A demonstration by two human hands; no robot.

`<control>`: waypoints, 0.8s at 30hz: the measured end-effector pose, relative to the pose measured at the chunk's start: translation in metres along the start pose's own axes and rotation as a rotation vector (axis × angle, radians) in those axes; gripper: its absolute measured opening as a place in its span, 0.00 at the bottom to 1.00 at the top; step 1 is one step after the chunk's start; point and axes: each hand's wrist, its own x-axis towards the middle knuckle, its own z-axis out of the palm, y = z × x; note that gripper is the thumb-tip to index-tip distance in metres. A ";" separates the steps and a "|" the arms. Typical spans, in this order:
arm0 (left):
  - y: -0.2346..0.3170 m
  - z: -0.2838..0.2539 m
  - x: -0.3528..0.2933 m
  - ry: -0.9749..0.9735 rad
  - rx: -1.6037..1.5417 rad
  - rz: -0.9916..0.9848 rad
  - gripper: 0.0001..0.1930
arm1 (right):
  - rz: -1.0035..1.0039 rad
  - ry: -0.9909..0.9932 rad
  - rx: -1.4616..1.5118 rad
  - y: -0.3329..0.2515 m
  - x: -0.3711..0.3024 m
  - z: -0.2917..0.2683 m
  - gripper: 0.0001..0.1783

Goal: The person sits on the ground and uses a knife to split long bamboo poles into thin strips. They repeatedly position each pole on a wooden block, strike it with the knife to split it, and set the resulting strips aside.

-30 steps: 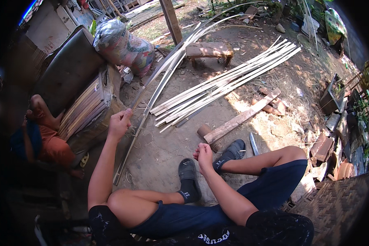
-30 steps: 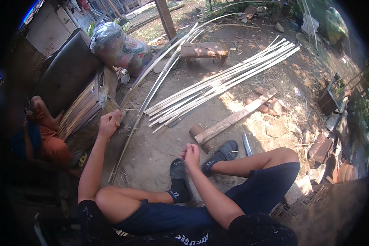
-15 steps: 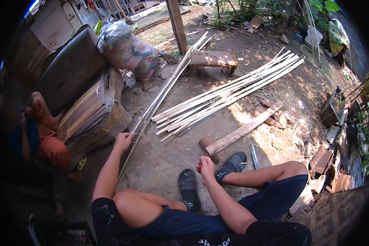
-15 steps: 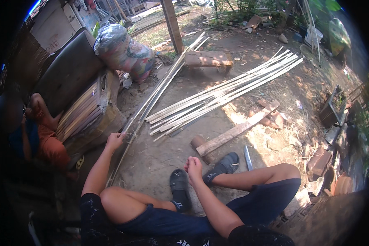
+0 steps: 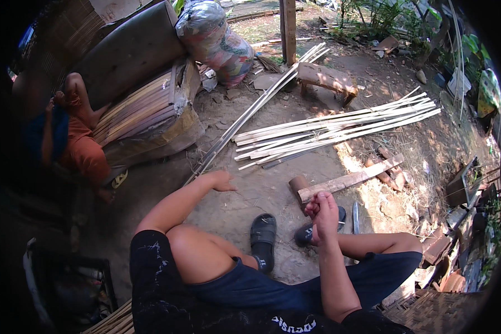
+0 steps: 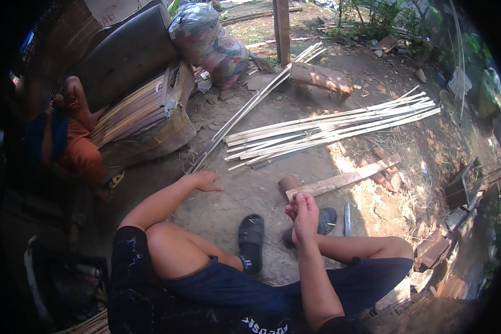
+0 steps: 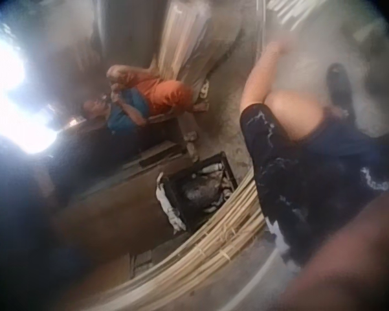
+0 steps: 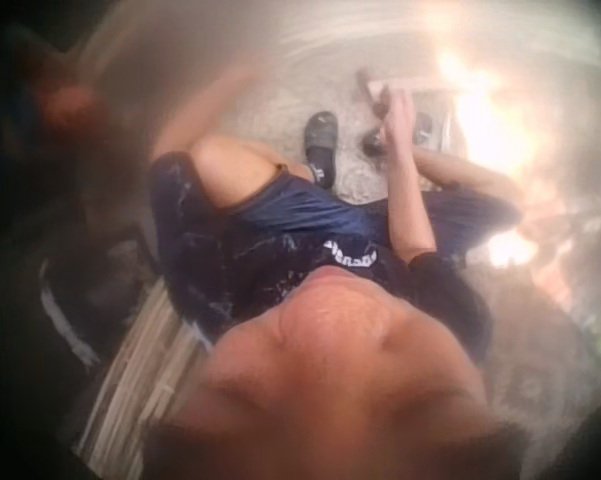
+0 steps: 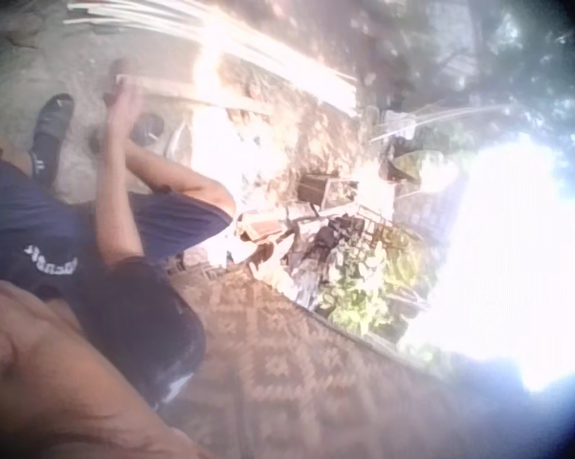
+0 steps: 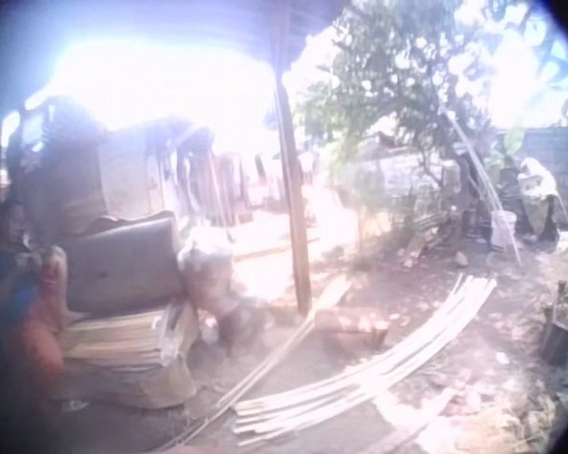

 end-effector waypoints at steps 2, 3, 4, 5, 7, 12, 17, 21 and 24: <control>0.069 0.012 -0.004 -0.120 0.021 0.176 0.39 | -0.249 -0.072 -0.165 -0.061 -0.021 -0.023 0.08; 0.079 0.013 -0.014 -0.150 0.012 0.250 0.39 | -0.385 -0.109 -0.297 -0.092 -0.035 -0.035 0.08; 0.092 0.010 -0.014 -0.173 0.005 0.344 0.40 | -0.531 -0.111 -0.517 -0.133 -0.052 -0.051 0.08; 0.101 0.007 -0.012 -0.203 -0.005 0.434 0.40 | -0.633 -0.077 -0.678 -0.171 -0.065 -0.065 0.09; 0.098 -0.009 -0.010 -0.136 0.038 0.327 0.38 | -0.694 0.054 -0.738 -0.234 -0.072 -0.107 0.10; 0.105 -0.091 0.010 0.048 0.226 0.108 0.32 | -0.527 0.330 -0.819 -0.277 -0.034 -0.234 0.12; 0.097 -0.132 0.047 0.066 0.291 0.019 0.29 | 0.077 0.340 -1.454 -0.103 0.029 -0.308 0.22; 0.106 -0.111 0.111 0.132 0.213 0.053 0.28 | 0.427 0.247 -1.803 0.024 0.015 -0.339 0.36; 0.113 -0.075 0.179 0.284 0.064 0.026 0.27 | 0.160 0.490 -1.703 0.074 -0.002 -0.331 0.35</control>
